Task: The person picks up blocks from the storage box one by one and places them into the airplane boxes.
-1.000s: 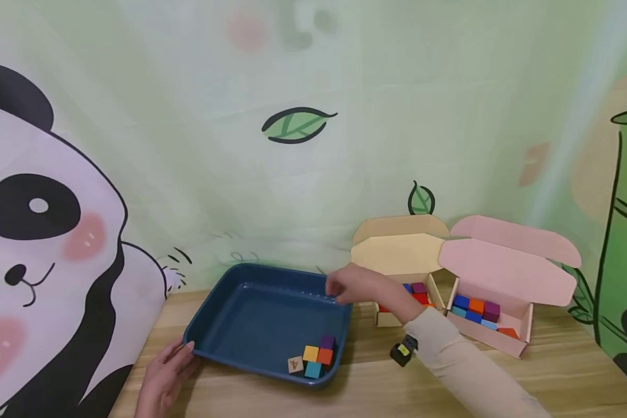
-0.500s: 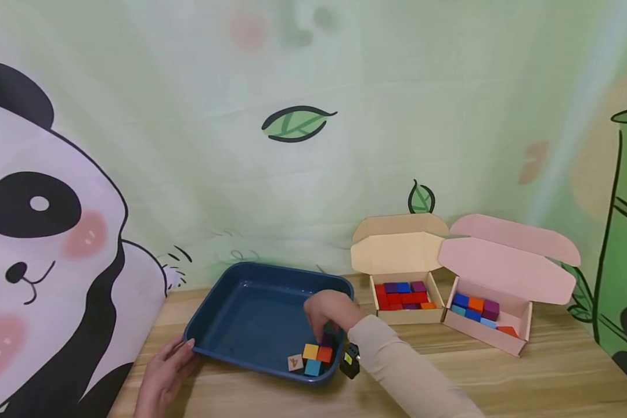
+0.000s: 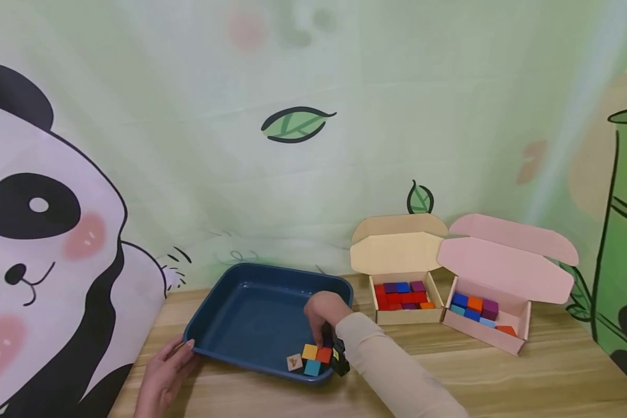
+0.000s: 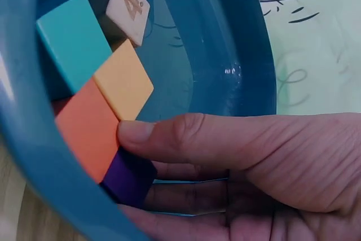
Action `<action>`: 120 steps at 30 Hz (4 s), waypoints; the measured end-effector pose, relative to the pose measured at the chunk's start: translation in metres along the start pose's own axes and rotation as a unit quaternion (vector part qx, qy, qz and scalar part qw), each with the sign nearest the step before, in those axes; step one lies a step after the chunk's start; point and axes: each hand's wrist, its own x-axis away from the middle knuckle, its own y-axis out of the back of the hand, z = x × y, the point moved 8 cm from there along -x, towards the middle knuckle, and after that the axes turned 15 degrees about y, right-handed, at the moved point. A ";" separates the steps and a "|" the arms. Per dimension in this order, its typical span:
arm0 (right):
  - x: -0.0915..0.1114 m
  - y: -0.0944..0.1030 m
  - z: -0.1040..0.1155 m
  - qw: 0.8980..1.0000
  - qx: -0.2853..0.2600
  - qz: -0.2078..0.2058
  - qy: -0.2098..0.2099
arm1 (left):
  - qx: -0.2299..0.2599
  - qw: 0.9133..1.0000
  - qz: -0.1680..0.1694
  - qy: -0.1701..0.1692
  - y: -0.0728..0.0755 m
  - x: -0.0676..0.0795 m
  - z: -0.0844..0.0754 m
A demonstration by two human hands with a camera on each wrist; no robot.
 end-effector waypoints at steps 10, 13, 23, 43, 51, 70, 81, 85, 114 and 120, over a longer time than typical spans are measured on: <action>0.010 -0.002 -0.002 0.995 -0.093 -0.042 -0.006 | -0.004 1.000 0.001 0.011 0.001 -0.002 0.003; 0.015 0.006 0.000 0.993 -0.076 -0.086 0.010 | -0.005 1.000 0.002 0.011 0.000 -0.002 0.004; 0.034 0.037 0.011 0.967 -0.047 -0.229 0.097 | -0.004 1.000 -0.001 0.001 -0.002 -0.002 0.001; 0.084 0.032 -0.006 0.891 -0.065 -0.410 0.182 | -0.007 1.000 0.006 0.006 0.000 -0.005 0.001; 0.095 0.025 -0.010 0.853 -0.079 -0.476 0.200 | -0.002 1.000 0.002 0.011 -0.003 -0.008 0.002; 0.134 0.004 -0.067 0.802 -0.165 -0.549 0.167 | -0.032 0.999 0.003 0.016 -0.003 -0.005 0.008; 0.172 -0.008 -0.117 0.776 -0.129 -0.604 0.130 | -0.029 0.999 0.009 0.011 -0.001 -0.005 0.002; 0.190 -0.018 -0.138 0.788 -0.109 -0.597 0.100 | -0.033 0.999 0.021 0.005 -0.005 -0.004 0.000; 0.294 -0.055 -0.259 0.839 -0.029 -0.538 -0.075 | -0.012 1.000 0.012 0.013 -0.001 -0.005 0.001; 0.293 -0.058 -0.273 0.865 -0.010 -0.497 -0.068 | 0.003 1.000 0.021 0.014 0.001 -0.003 -0.001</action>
